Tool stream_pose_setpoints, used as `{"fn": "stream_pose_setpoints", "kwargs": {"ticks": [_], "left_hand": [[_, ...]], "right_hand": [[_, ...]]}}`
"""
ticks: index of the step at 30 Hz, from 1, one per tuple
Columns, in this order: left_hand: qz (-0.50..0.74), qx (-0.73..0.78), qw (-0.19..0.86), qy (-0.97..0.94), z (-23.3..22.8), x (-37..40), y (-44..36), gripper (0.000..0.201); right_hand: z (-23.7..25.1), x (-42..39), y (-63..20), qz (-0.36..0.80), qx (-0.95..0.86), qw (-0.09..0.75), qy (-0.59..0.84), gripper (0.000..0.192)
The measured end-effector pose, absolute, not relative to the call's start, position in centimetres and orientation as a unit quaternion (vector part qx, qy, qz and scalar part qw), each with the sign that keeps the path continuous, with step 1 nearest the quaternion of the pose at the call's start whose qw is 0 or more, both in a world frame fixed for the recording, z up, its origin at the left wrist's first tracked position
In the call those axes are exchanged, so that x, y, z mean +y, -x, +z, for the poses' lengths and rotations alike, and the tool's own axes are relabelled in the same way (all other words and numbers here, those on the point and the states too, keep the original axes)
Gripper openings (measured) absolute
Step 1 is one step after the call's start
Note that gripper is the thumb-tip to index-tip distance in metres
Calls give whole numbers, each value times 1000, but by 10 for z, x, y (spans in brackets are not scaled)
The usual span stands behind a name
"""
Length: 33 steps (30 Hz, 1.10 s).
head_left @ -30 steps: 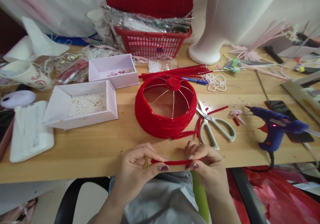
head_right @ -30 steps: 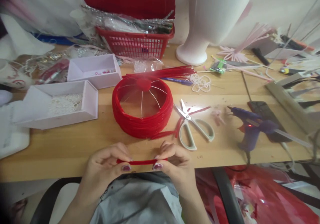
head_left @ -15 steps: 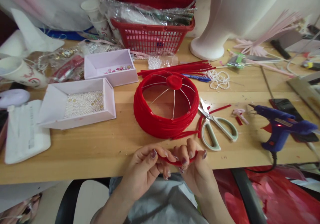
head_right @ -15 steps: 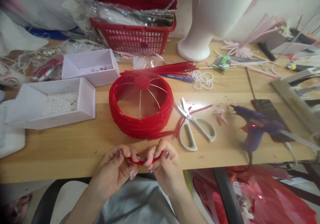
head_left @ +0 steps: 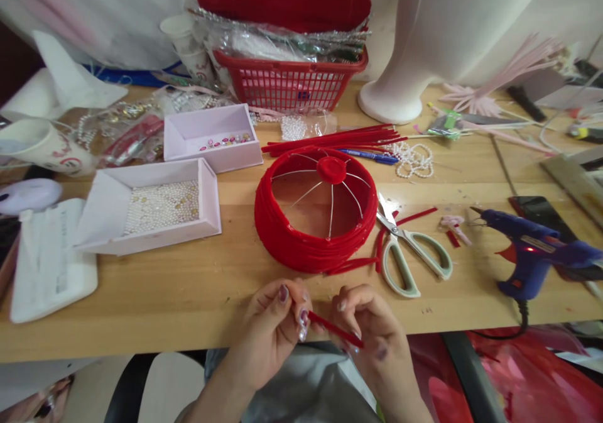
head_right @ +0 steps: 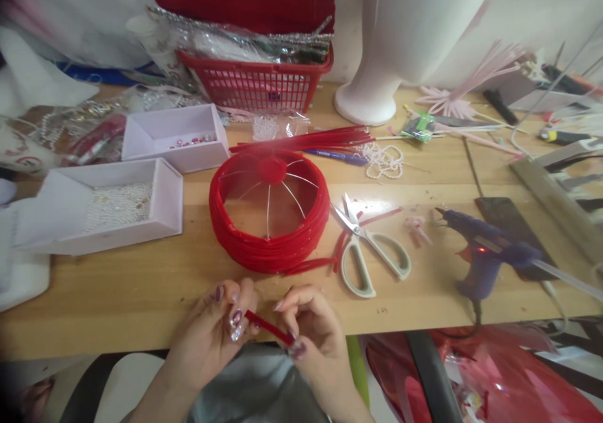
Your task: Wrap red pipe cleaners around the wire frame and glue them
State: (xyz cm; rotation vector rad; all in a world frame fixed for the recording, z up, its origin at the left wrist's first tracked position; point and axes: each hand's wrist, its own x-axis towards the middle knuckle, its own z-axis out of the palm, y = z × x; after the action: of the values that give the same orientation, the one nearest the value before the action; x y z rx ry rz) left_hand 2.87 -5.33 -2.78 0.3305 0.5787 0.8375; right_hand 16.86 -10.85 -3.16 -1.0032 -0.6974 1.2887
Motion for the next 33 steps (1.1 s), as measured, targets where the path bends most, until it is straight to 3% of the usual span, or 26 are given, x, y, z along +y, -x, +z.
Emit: {"fn": "stream_pose_setpoints", "kwargs": {"ticks": [3,11,21,27,33], "left_hand": [[399,272,859,-167,-28,-52,-28,32],[407,225,879,-103,-28,-52,-26,27],[399,187,895,-72,-29,-50,-23,19],[415,256,868,-95,-30,-49,-26,22],[463,339,799,-178,-28,-57,-26,25]], "right_hand": [[-35,-112,-171,548,-324,628,448,27],[-40,-106,-173,532,-315,661,424,20],[-46,-110,-182,616,-355,604,360,9],[-39,-103,-180,549,-349,645,402,7],[-43,-115,-184,394,-365,650,538,7]]}}
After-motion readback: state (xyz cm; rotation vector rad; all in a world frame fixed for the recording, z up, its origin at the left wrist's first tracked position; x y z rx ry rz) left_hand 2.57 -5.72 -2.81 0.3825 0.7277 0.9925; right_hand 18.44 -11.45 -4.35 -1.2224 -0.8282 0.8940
